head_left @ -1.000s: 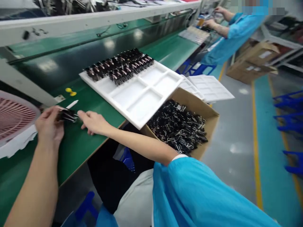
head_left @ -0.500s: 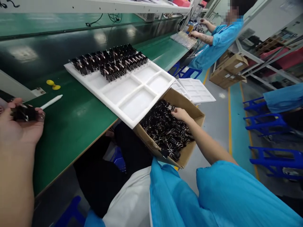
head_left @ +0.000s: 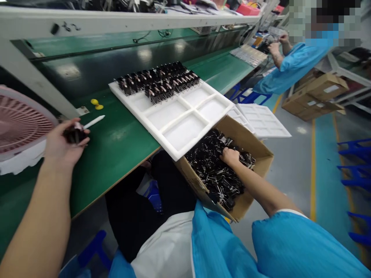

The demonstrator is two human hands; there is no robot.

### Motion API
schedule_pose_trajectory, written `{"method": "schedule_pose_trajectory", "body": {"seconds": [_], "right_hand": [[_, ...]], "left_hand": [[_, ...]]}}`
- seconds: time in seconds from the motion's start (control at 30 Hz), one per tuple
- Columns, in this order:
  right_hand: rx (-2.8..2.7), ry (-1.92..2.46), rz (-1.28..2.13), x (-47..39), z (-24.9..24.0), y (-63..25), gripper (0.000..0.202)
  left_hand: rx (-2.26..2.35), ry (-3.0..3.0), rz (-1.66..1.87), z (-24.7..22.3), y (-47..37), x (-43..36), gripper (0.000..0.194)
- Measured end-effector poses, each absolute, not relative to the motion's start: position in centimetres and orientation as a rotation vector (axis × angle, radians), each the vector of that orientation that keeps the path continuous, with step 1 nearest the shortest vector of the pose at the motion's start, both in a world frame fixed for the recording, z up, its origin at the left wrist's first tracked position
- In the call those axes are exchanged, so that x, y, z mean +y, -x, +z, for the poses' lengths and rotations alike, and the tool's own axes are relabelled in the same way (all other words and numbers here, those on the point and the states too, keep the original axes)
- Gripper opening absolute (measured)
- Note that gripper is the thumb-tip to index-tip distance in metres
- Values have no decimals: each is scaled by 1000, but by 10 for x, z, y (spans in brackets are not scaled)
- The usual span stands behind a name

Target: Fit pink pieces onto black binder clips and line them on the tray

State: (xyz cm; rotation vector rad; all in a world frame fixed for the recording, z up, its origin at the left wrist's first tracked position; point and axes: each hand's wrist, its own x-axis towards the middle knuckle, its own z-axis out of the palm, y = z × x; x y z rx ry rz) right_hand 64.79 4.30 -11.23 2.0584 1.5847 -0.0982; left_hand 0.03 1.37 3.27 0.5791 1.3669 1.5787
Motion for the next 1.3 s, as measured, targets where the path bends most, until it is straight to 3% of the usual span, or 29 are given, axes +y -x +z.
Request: {"method": "schedule_pose_trajectory", "body": {"seconds": [0.1, 0.23, 0.4, 0.5, 0.6, 0.67, 0.8, 0.9, 1.0, 1.13, 1.3], "right_hand": [[1601, -2060, -137, 41, -110, -649, 33], [1495, -2318, -194, 47, -99, -674, 42], [1872, -2867, -467, 51, -27, -679, 48], [2366, -2989, -889, 47, 32, -629, 40], [2804, -2693, -1265, 49, 77, -543, 39], [2804, -2471, -1785, 53, 92, -474, 37], [2470, -1862, -2827, 55, 81, -328, 42], [2059, -1705, -3181, 47, 50, -238, 40], [1879, -1649, -3229, 39, 21, -187, 39], [2099, -1545, -3125, 44, -2, -171, 47], [2485, -1992, -2561, 66, -9, -159, 58]], "left_hand": [[1353, -549, 1539, 34, -8, 8, 37], [1341, -610, 1474, 32, -18, -2, 40], [1328, -738, 1491, 26, -21, -7, 49], [1311, -827, 1470, 22, -22, -9, 48], [1284, -885, 1458, 19, -23, -10, 50], [1269, -908, 1459, 18, -22, -12, 49], [1224, -948, 1457, 19, -18, -17, 48], [1169, -987, 1459, 20, -16, -21, 47], [1160, -980, 1474, 17, -16, -22, 47], [1272, -1038, 1444, 12, -21, -20, 46], [1344, -1141, 1535, 5, -29, -14, 42]]}}
